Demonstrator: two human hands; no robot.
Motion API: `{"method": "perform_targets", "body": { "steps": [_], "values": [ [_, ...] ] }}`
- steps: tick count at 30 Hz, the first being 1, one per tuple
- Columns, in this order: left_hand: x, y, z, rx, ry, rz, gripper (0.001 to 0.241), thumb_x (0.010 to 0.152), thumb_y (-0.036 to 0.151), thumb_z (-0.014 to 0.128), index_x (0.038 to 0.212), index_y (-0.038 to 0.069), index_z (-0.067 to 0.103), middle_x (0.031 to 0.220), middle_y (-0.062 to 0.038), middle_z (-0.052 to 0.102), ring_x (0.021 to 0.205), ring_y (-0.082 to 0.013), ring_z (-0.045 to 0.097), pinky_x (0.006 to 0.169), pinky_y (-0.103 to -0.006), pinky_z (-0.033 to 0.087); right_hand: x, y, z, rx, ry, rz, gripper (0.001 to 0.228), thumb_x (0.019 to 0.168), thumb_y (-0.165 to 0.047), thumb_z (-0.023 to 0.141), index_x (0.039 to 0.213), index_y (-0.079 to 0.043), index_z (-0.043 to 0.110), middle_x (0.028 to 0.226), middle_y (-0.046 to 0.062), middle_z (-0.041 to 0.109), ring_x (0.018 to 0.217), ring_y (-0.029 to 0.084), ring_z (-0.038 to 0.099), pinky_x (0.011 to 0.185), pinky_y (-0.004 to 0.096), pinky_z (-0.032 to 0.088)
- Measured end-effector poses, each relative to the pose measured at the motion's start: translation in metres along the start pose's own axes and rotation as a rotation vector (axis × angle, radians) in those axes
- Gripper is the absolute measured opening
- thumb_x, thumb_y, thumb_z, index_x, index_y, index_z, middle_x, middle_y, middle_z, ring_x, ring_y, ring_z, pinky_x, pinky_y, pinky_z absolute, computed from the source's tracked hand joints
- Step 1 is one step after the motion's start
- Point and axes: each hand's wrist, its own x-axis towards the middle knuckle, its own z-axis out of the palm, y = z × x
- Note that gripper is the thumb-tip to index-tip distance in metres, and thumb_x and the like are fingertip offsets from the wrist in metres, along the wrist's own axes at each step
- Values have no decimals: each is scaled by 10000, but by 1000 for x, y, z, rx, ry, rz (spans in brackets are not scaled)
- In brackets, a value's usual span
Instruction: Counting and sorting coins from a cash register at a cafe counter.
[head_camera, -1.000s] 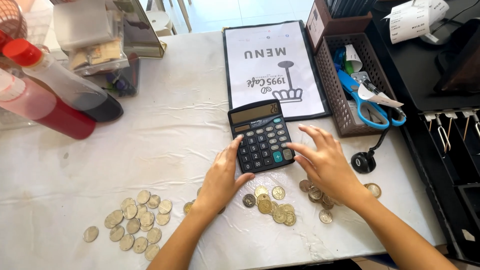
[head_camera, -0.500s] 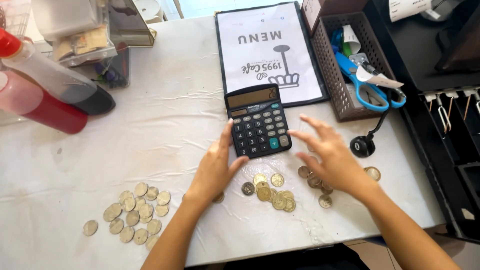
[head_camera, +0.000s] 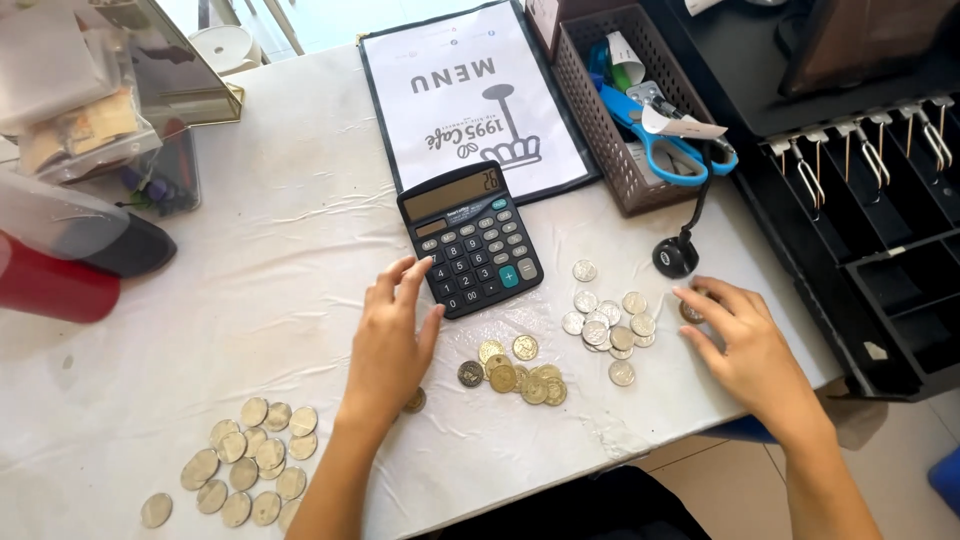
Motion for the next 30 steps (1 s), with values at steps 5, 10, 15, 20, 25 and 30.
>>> {"method": "perform_targets", "body": {
  "steps": [5,10,15,20,25,30],
  "values": [
    [-1,-1,7,-25,-34,-1,571,872,108,720,1404,44,523,1424,-203,506,1225,-404,553,1014,-473,482,1,-1,12,-116,87,-11,377,831,-157,723,1206,-118,741,1394,163,591,1236,360,532,997,427,482],
    [-3,2,4,-41,-41,13,558,891,120,712,1412,57,523,1444,-202,484,1261,-394,545,1010,-467,497,-5,15,18,-48,89,26,335,869,-155,722,1199,-99,724,1343,124,635,1242,343,573,1025,423,477],
    [1,6,1,-27,-12,-19,534,893,117,701,1400,51,547,1435,-209,499,1289,-388,542,997,-450,503,-12,24,17,-37,-3,3,218,804,-122,741,1015,-68,725,1107,96,675,1002,360,611,886,427,510],
    [5,-4,15,-43,29,36,498,878,85,717,1358,50,593,1396,-193,548,1272,-360,574,1029,-441,497,-10,40,12,176,-155,106,204,813,-137,776,949,-35,663,992,136,619,899,334,627,806,417,518],
    [8,-6,27,-77,84,24,427,858,56,726,1278,65,650,1373,-174,590,1266,-323,606,1003,-397,527,-15,37,-53,437,-120,112,157,811,-80,782,892,-33,656,973,107,651,835,234,681,718,323,546],
    [21,21,29,-67,75,63,360,887,72,723,1244,88,677,1369,-150,601,1273,-309,613,1054,-400,511,3,92,-112,192,254,475,273,811,-63,798,1067,-32,709,788,101,740,645,200,679,640,314,527]
  ]
}}
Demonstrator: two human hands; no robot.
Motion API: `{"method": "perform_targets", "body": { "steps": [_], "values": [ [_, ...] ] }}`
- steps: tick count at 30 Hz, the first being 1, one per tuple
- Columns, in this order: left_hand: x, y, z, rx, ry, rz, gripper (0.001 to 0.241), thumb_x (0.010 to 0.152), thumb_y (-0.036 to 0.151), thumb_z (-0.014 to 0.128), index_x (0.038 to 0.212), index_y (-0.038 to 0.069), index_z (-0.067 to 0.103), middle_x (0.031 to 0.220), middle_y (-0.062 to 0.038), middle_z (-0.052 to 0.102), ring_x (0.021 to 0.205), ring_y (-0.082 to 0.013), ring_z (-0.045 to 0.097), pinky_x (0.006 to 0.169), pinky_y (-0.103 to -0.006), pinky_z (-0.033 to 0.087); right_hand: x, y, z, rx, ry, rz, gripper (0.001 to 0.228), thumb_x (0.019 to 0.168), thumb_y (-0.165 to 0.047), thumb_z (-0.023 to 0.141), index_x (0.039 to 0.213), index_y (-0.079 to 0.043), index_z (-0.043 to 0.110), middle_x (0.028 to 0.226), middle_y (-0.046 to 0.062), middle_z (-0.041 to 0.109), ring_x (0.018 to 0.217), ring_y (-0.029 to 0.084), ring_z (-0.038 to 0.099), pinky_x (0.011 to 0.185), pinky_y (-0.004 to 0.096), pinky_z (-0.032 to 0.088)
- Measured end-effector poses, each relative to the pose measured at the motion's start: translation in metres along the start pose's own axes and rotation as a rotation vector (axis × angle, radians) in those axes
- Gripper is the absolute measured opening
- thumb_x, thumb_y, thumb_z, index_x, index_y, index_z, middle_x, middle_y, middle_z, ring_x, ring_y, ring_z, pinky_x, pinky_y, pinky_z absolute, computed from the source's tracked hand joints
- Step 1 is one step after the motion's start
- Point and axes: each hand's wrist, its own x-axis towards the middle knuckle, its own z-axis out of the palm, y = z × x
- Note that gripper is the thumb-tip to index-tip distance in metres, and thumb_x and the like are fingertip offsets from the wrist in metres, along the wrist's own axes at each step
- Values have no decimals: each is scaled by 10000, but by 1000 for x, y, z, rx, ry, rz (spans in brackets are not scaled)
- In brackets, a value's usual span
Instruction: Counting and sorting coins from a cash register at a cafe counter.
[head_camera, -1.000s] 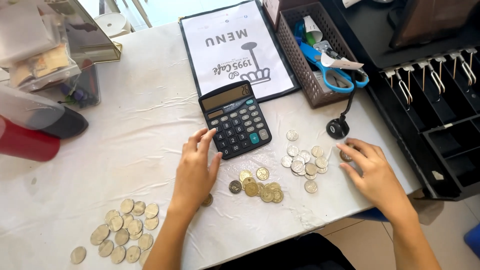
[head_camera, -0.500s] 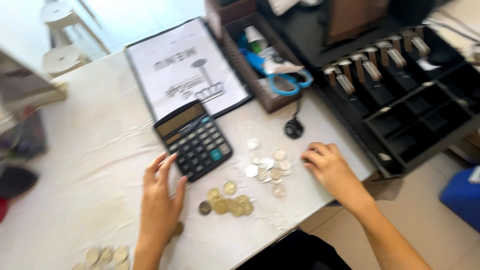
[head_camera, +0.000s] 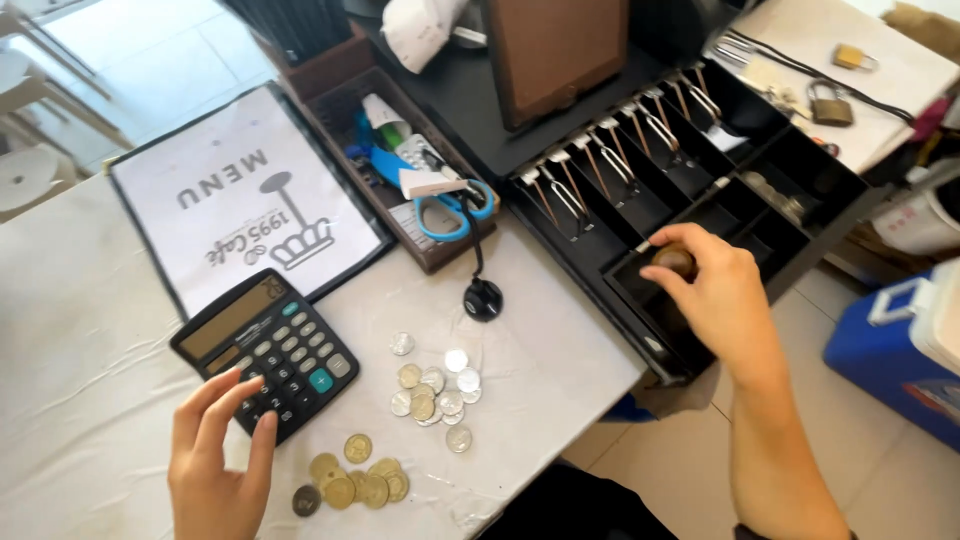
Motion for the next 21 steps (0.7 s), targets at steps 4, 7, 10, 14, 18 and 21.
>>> {"method": "perform_targets", "body": {
  "steps": [4,7,10,14,18,21],
  "values": [
    [7,10,-3,65,16,-64,335,898,86,714,1231,83,685,1353,-146,603,1263,-324,591,1037,-419,494,6,6,-1,-77,-84,-126,320,806,-59,791,1109,-19,695,838,117,749,707,239,691,674,348,534],
    [4,7,-4,113,50,-124,320,913,95,699,1233,79,685,1368,-159,585,1259,-342,564,1009,-435,485,-14,-23,10,-174,31,-262,302,875,-68,779,1158,-17,689,986,146,730,868,286,699,762,380,538],
    [3,-7,-9,123,105,-165,319,937,97,687,1256,82,677,1359,-165,579,1252,-349,559,994,-436,488,-35,-56,44,-192,148,-391,234,949,-64,744,1176,-57,688,1104,135,703,997,300,668,870,383,526],
    [-6,-28,-20,177,58,-214,340,970,115,649,1307,145,675,1230,-150,665,1131,-337,633,941,-432,523,-59,-101,124,95,-363,-696,307,863,-48,691,1167,-85,701,1136,100,676,1033,279,652,854,387,540],
    [-4,-37,-19,186,-61,-300,435,994,150,595,1426,200,594,1069,-138,752,935,-354,714,811,-468,560,-59,-129,188,-16,-593,-858,353,863,-46,662,1207,-105,714,993,99,651,929,285,640,773,411,544],
    [-7,-34,-10,142,-84,-297,513,969,153,595,1474,196,517,1016,-153,761,873,-376,727,751,-488,569,-53,-150,206,-85,-600,-881,366,885,-65,641,1237,-120,723,912,99,612,869,279,621,752,427,533]
  ]
}}
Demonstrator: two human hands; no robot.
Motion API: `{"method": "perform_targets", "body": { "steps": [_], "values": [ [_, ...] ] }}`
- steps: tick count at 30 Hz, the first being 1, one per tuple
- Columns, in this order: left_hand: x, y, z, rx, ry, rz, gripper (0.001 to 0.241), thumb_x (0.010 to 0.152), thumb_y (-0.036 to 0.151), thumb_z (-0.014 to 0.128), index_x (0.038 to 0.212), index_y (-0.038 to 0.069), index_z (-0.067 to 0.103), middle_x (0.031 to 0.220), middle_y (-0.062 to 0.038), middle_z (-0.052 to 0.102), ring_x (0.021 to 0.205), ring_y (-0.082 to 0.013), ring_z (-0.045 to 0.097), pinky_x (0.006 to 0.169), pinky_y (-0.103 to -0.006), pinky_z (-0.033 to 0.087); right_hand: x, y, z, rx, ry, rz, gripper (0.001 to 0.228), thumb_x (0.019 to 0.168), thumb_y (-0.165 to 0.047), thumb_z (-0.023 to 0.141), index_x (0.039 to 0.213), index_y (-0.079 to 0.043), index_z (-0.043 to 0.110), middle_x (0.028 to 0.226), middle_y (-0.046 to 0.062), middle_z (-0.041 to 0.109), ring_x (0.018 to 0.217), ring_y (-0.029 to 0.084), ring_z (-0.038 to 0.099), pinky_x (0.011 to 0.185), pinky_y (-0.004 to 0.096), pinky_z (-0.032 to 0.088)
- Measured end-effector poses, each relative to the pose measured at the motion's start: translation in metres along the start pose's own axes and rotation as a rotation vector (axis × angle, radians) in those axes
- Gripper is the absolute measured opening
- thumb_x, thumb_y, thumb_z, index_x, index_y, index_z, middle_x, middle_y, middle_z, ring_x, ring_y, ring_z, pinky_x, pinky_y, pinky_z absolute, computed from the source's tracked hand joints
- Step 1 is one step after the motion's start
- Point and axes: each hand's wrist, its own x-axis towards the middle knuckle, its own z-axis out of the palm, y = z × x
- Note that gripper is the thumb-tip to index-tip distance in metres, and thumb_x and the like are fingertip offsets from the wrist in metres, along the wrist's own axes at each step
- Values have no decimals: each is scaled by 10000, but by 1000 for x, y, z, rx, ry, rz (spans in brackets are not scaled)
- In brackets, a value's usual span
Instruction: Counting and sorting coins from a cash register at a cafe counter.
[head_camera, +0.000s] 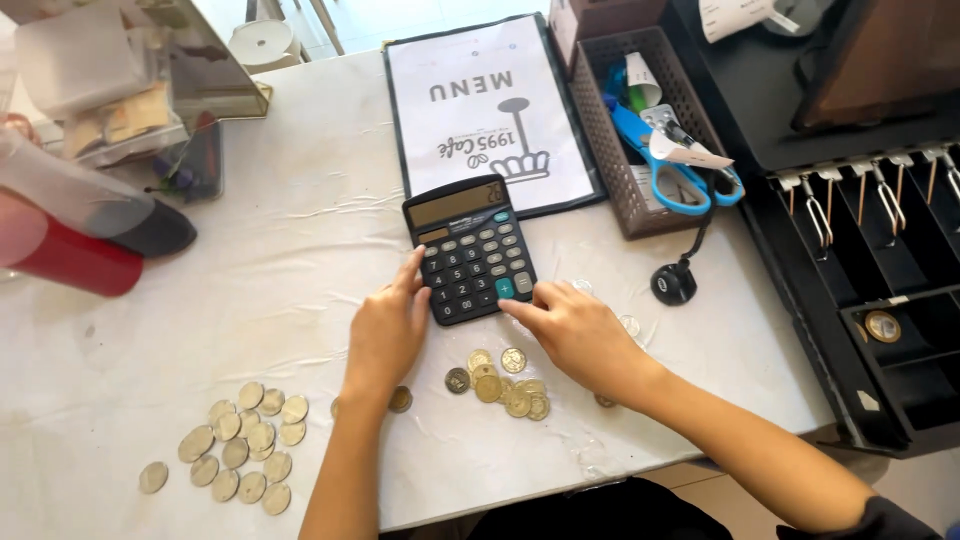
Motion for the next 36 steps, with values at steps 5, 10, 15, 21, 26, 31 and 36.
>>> {"method": "perform_targets", "body": {
  "steps": [5,10,15,21,26,31,36],
  "values": [
    [-2,8,-3,39,-25,-15,573,952,158,621,1505,221,488,925,-208,735,847,-403,714,745,-500,563,37,-11,14,-52,77,-82,353,874,-84,644,1210,-134,738,887,84,581,861,270,590,754,422,497],
    [-3,7,-1,51,-22,13,567,954,158,624,1502,239,502,901,-220,722,834,-408,709,744,-500,564,44,-15,32,-137,136,-125,366,834,-67,647,1182,-133,741,918,72,565,887,254,572,762,404,463],
    [-2,11,-2,68,-46,9,561,956,156,616,1501,230,502,887,-214,717,845,-396,702,767,-495,558,48,-20,14,-98,226,-77,326,871,-66,653,1174,-142,748,902,73,548,878,253,566,746,405,444],
    [-4,11,1,80,-62,20,537,963,160,611,1485,236,513,896,-202,719,879,-370,699,795,-484,555,55,18,2,-104,274,26,273,953,-116,636,1206,-139,735,933,89,563,908,271,581,786,426,462],
    [-6,11,1,80,-74,32,546,959,157,608,1491,224,503,895,-188,725,889,-358,694,810,-481,552,67,46,12,-119,256,90,285,993,-168,602,1253,-140,715,963,126,577,941,305,591,813,450,471],
    [-5,12,2,81,-64,58,550,958,147,604,1495,199,498,920,-176,733,914,-353,691,826,-481,548,73,53,16,-148,231,102,308,996,-202,582,1275,-146,698,982,136,596,966,321,608,798,470,458],
    [-7,11,3,96,-94,30,578,957,141,605,1516,187,467,940,-189,726,931,-360,683,842,-484,543,65,42,18,-165,235,55,288,988,-165,593,1245,-187,721,952,94,586,919,275,599,804,436,443]
  ]
}}
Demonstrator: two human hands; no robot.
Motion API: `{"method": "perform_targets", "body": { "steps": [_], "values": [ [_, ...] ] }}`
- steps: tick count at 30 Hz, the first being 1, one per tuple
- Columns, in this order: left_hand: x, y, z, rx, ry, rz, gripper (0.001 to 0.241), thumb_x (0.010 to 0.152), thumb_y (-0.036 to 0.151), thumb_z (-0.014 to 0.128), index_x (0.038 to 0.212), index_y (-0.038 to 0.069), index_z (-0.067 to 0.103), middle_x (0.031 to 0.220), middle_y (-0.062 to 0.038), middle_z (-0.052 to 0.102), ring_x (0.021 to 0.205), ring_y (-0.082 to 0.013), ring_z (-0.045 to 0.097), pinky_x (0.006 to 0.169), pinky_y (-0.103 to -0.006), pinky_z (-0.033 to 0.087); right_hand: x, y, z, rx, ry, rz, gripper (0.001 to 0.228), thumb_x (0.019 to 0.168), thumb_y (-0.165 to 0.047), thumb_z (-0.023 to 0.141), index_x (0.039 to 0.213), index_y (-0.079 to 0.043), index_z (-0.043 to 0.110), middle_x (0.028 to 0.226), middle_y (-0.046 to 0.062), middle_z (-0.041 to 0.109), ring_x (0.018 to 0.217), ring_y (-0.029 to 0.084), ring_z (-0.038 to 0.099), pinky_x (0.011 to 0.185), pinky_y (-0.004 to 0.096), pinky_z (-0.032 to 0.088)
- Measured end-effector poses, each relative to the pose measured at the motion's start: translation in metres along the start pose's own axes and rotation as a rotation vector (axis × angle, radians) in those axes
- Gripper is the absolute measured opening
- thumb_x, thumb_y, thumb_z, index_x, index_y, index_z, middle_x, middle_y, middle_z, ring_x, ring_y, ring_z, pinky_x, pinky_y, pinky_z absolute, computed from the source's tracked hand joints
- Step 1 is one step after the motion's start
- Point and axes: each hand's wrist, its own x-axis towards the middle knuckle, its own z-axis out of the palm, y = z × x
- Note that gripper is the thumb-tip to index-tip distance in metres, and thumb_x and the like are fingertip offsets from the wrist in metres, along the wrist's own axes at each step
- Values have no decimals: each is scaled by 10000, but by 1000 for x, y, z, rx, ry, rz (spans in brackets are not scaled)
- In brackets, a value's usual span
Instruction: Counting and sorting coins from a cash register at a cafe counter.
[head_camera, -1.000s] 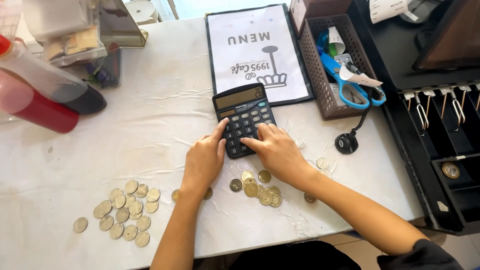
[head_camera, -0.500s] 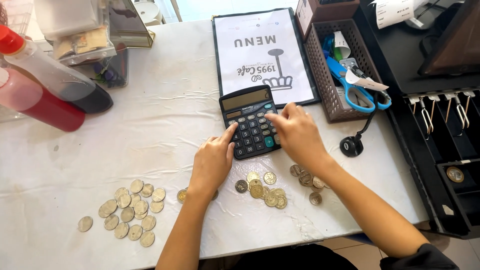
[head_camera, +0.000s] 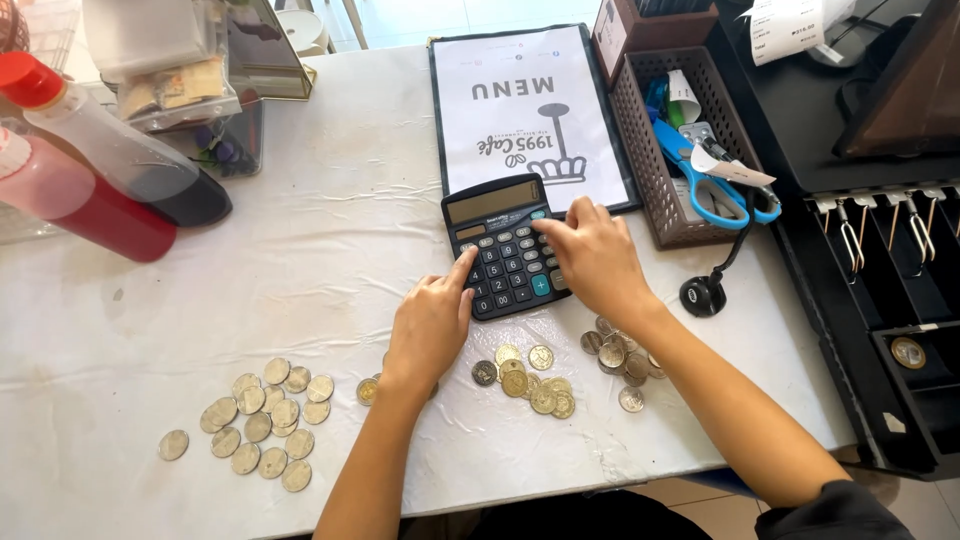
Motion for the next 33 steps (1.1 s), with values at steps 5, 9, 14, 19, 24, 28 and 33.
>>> {"method": "perform_targets", "body": {
  "steps": [5,9,14,19,24,28,33],
  "values": [
    [1,-4,5,-8,23,45,582,950,140,612,1512,154,462,987,-184,738,959,-360,684,848,-486,542,-16,-41,-12,66,-36,-152,288,923,-176,639,1177,-228,762,908,63,563,883,239,563,784,405,402],
    [0,-2,2,-5,7,38,590,948,139,613,1517,144,457,1006,-184,739,974,-363,679,856,-485,541,-20,-43,-8,28,-115,-184,264,903,-179,652,1119,-249,785,914,46,562,905,223,555,795,393,377],
    [0,0,0,-9,-1,27,585,954,142,607,1519,148,453,1003,-181,740,973,-359,679,862,-486,538,-14,-26,-14,-6,-110,-126,287,903,-136,638,1122,-243,788,926,39,562,920,223,555,798,390,374],
    [1,-1,3,-5,-10,29,581,959,135,599,1520,150,450,1007,-178,739,972,-357,677,860,-486,539,-14,-17,-41,52,-119,-99,343,896,-68,605,1149,-219,779,867,65,595,813,253,589,769,410,398],
    [0,-2,3,-21,13,50,578,956,132,601,1515,147,453,1016,-170,744,966,-356,678,870,-484,536,-26,-19,-48,182,-126,-13,346,905,-40,571,1138,-198,772,878,114,740,754,323,688,705,461,529],
    [0,-1,4,-11,2,48,577,962,130,597,1518,147,446,1014,-173,741,967,-360,675,867,-486,537,-38,-16,-26,83,-230,29,340,904,-80,579,1152,-210,772,860,132,747,755,336,695,707,474,542],
    [0,0,3,-17,14,55,598,954,105,591,1527,129,423,978,-192,732,942,-364,680,843,-492,538,-32,-18,-21,2,-287,-81,353,922,-104,572,1242,-181,699,853,84,756,768,285,712,738,449,514]
  ]
}}
